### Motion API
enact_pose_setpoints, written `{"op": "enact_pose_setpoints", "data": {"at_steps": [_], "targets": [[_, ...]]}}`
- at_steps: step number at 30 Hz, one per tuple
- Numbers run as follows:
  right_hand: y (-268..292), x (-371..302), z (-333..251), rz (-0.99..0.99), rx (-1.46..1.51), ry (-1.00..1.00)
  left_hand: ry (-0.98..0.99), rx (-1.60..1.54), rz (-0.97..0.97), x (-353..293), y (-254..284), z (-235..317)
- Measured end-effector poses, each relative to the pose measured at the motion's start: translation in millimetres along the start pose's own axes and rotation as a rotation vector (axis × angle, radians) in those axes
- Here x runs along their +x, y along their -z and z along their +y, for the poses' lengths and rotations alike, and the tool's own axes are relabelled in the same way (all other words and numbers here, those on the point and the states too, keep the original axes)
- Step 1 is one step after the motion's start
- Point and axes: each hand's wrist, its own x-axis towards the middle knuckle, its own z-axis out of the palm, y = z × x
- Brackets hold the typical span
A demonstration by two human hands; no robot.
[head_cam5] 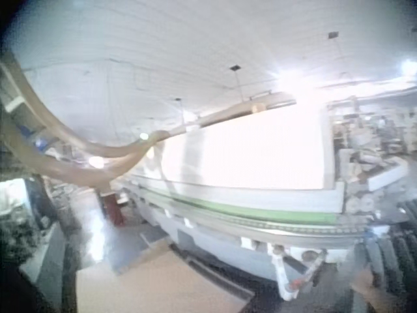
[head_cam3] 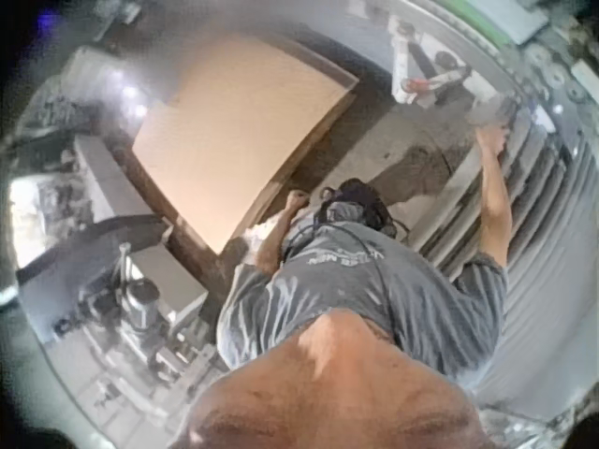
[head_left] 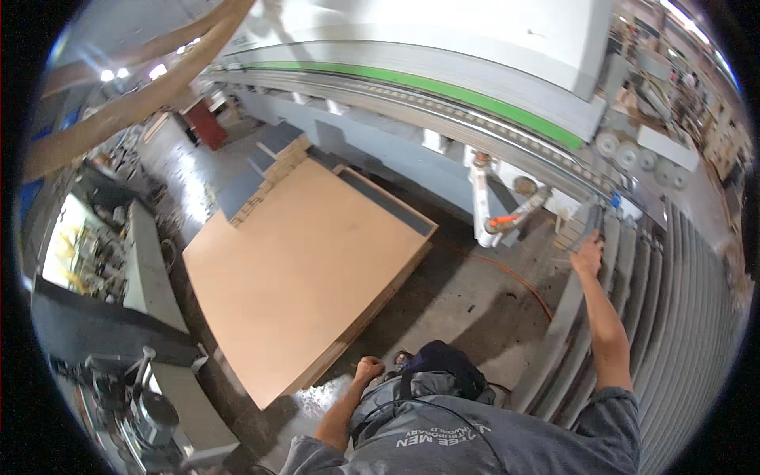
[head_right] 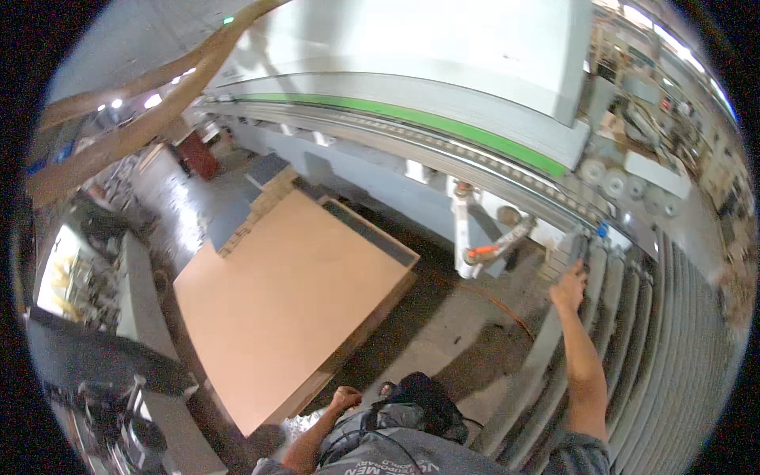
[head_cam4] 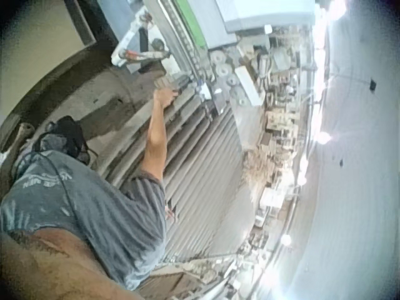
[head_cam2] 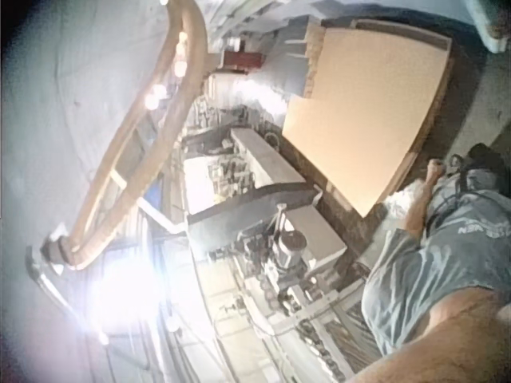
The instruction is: The person removes wooden panels from a conveyor machine and stacks them onto a board by hand.
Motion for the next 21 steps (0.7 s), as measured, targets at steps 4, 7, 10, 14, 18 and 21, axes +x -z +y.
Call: {"op": "enact_pose_setpoints", "data": {"at_steps": [4,7,10,14,18,21], "targets": [[-10,7,5,0.052,0.017,0.058,-0.155,0.249,0.09,6,-2,-15],[-11,8,7,0.042,0.007,0.049,-0.095,0.114,0.043,12,-3,-19],[-8,6,6,0.047,-0.046,0.031,-0.113,0.117,0.077,11,-4,-17],[-9,7,6,0.009,-0.046,0.031,-0.079,0.129,0.054,7,-3,-8],[-18,12,11,0.095,-0.024,0.062,-0.033,0.185,0.069,2,-1,-1],[-25,18,17,0.135,-0.015,0.091,-0.037,0.201,0.073,0,-1,1]]}}
